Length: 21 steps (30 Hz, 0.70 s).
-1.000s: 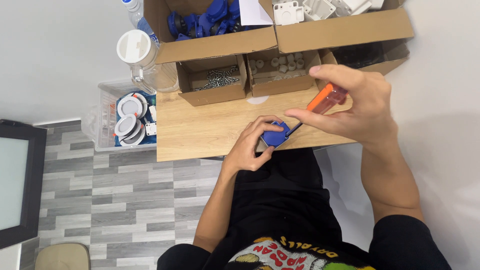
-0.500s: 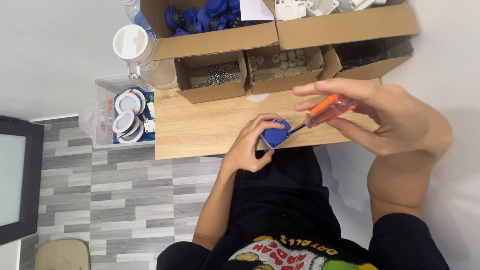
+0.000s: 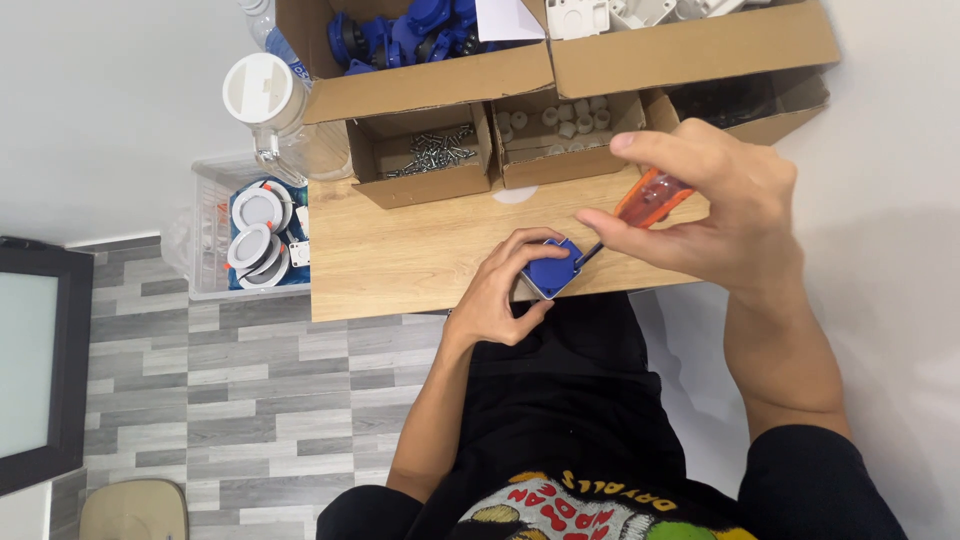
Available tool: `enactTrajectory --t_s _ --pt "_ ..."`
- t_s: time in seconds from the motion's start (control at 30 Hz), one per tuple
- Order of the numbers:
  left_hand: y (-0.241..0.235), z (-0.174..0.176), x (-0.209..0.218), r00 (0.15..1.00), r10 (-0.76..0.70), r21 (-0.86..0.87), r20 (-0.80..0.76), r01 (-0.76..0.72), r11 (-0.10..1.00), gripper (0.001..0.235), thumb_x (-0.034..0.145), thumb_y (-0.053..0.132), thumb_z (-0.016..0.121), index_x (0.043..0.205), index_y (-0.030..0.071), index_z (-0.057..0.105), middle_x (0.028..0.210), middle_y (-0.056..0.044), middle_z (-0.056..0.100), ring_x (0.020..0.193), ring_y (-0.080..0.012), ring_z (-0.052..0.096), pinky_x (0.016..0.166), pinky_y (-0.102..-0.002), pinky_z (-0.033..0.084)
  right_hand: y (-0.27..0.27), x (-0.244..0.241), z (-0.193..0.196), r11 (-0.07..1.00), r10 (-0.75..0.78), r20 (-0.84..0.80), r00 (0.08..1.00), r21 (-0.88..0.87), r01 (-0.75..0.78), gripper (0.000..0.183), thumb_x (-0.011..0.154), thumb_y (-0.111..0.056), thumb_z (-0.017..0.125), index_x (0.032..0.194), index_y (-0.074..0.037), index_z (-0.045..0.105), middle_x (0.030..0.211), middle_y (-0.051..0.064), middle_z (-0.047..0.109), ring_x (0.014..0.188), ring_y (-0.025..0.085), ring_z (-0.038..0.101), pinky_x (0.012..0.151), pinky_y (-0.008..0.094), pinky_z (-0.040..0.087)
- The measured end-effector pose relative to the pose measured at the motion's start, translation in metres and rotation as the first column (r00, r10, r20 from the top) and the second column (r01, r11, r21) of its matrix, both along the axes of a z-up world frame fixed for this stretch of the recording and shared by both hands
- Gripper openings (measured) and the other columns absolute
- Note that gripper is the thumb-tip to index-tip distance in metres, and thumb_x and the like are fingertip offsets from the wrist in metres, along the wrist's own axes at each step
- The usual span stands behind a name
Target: The person assembles a blue electrical box by inserting a black component and a white plastic piece. They then use a screwdriver to tighten screws on the box, securing the components together.
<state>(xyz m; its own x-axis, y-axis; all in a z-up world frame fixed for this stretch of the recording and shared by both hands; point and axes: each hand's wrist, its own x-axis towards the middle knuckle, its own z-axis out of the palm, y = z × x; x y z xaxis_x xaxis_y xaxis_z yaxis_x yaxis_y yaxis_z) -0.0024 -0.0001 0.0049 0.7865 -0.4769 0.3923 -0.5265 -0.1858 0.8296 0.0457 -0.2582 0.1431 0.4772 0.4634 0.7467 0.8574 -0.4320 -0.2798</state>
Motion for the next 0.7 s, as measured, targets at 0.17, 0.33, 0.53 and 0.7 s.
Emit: enactTrajectory --t_s 0.17,0.33,0.53,0.7 --pt "0.000 -0.005 0.000 1.000 0.015 0.019 -0.014 -0.015 1.000 0.065 0.084 0.012 0.076 0.147 0.018 0.058 0.152 -0.014 0.057 0.143 -0.0363 0.060 0.120 -0.051 0.050 0.010 -0.001 -0.007 0.998 -0.015 0.093 0.996 0.056 0.010 0.072 0.094 -0.030 0.116 0.132 0.001 0.064 0.068 -0.001 0.068 0.066 0.016 0.066 0.065 0.031 0.052" --pt "0.000 0.002 0.001 1.000 0.005 -0.012 -0.001 -0.005 1.000 0.064 0.084 0.008 0.075 0.145 0.018 0.058 0.149 -0.011 0.060 0.140 -0.0326 0.062 0.119 -0.047 0.051 -0.003 -0.006 0.042 0.888 0.437 -0.495 0.751 0.102 -0.449 0.063 0.106 0.002 0.064 0.161 0.000 0.034 0.170 0.032 0.044 0.151 0.042 0.066 0.127 0.046 0.062" --pt "0.000 -0.002 0.001 1.000 0.000 0.004 0.001 0.000 1.000 0.065 0.084 0.011 0.075 0.147 0.019 0.057 0.152 -0.011 0.057 0.142 -0.0337 0.061 0.119 -0.049 0.051 -0.028 0.003 0.042 0.807 0.503 -0.567 0.652 0.038 -0.589 0.070 0.107 0.014 0.054 0.167 -0.012 0.030 0.152 0.021 0.069 0.137 0.032 0.080 0.114 0.036 0.072" --pt "0.001 -0.003 -0.001 1.000 0.008 -0.001 0.003 -0.008 1.000 0.065 0.085 0.010 0.075 0.146 0.019 0.057 0.151 -0.011 0.058 0.141 -0.0331 0.062 0.117 -0.048 0.052 -0.033 -0.003 0.027 0.926 0.266 -0.438 0.858 -0.132 -0.354 0.059 0.101 -0.002 0.078 0.154 -0.014 0.053 0.130 0.002 0.082 0.112 0.015 0.082 0.089 0.023 0.064"
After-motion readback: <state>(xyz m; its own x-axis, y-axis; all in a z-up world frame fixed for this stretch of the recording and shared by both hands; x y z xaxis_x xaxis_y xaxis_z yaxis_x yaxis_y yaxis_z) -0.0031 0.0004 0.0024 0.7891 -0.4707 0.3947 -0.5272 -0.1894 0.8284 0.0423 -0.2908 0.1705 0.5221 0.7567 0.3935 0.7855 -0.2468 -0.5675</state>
